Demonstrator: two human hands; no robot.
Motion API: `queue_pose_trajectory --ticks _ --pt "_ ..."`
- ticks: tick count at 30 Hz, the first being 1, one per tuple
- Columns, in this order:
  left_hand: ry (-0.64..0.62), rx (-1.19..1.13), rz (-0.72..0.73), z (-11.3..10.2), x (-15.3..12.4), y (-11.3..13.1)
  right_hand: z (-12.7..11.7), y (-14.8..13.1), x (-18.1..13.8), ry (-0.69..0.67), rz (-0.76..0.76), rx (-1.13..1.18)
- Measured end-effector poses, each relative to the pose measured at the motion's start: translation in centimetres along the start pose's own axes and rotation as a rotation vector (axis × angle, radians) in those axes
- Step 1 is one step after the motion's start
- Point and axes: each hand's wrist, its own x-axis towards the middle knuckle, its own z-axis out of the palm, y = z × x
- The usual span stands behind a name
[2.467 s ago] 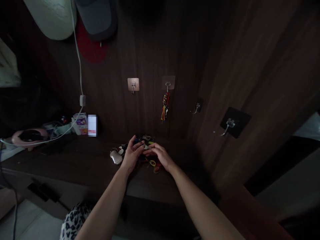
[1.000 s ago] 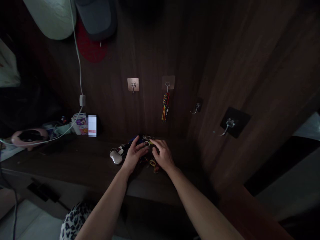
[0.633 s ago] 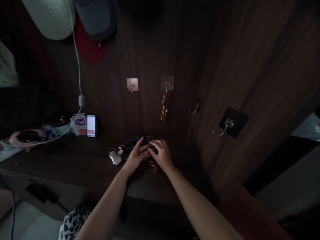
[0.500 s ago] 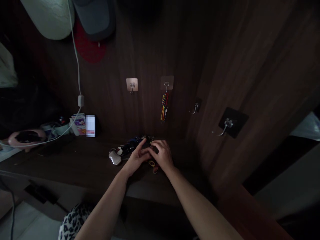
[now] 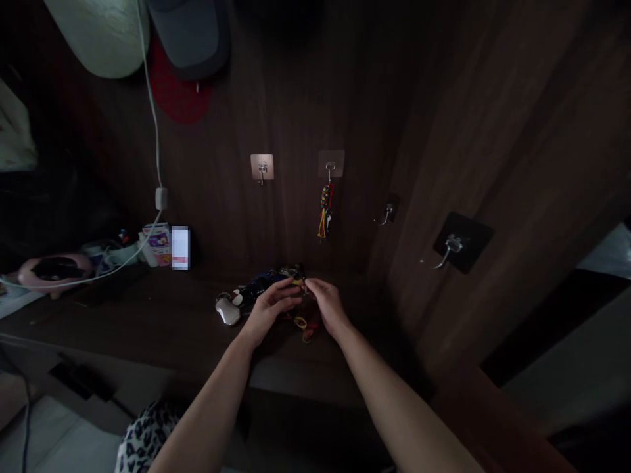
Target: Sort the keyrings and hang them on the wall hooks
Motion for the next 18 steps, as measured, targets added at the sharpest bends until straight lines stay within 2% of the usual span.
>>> queue_pose_trajectory --ticks 4,7,9,11,18 --pt "0.204 0.11 0.065 -0.5 0.6 -0.5 -0.3 -0.3 0.2 -0.021 0.105 0.273" --pt "0.389 0.261 0.142 -1.1 0.9 -1.0 -0.6 -0.6 0.4 -0.02 0.154 0.383" --pt "0.463 0.356 0.157 -1.3 1.1 -1.1 -0.8 -0.7 0.5 -0.013 0.176 0.425" --pt "0.478 0.429 0.145 -1.4 1.1 -1.2 -1.0 -0.8 0.6 -0.009 0.175 0.457" --pt "0.397 0.564 0.096 -1.6 1.2 -1.4 -1.6 -2.0 1.8 0.089 0.131 0.5"
